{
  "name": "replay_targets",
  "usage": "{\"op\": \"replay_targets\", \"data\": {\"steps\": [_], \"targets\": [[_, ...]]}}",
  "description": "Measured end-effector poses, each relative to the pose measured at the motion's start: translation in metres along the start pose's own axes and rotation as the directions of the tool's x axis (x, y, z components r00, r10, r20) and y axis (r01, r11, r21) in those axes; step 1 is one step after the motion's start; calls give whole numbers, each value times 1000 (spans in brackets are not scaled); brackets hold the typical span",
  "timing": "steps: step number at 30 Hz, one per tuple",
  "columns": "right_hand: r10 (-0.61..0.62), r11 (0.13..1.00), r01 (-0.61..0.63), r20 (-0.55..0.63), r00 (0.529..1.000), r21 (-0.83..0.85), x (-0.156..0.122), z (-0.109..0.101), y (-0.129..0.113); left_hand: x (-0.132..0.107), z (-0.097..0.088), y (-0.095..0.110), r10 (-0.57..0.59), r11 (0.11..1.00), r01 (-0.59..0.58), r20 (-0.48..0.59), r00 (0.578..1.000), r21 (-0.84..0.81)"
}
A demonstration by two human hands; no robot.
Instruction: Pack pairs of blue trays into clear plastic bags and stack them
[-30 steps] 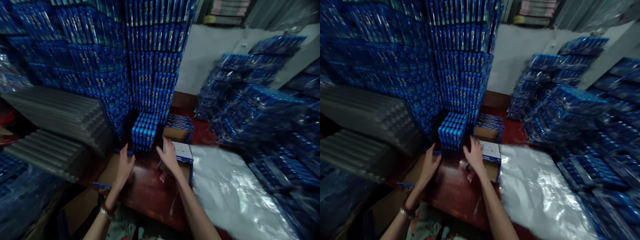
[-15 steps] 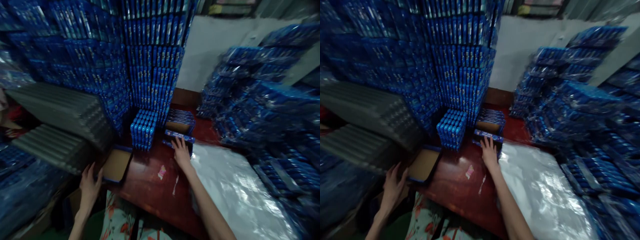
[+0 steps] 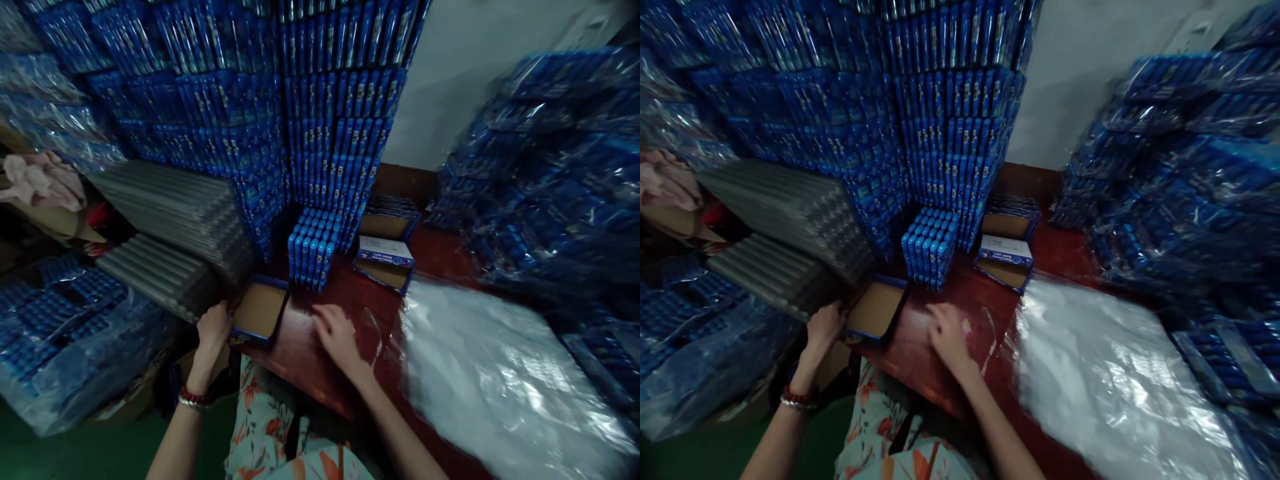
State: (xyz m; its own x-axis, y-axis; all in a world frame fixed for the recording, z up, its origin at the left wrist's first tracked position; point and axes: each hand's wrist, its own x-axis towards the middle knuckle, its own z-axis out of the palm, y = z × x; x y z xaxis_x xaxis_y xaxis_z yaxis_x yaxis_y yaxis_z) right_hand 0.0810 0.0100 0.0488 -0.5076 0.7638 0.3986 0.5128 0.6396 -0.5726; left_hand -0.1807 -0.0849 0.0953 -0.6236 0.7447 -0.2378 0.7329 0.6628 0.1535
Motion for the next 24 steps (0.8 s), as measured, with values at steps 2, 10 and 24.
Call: {"op": "replay_targets", "data": {"steps": [2, 10, 24], "targets": [[-151, 986, 141, 121, 981, 83, -6, 18, -44, -5, -5, 6, 28, 998, -27, -26, 999, 49], [-302, 886, 427, 472, 828, -182, 14, 43, -99, -23, -5, -5, 3, 902, -55, -123, 992, -428], [-37, 983, -33, -376, 926, -178, -120, -123, -12, -86, 78, 143, 643, 410, -550, -197, 740, -728]]}}
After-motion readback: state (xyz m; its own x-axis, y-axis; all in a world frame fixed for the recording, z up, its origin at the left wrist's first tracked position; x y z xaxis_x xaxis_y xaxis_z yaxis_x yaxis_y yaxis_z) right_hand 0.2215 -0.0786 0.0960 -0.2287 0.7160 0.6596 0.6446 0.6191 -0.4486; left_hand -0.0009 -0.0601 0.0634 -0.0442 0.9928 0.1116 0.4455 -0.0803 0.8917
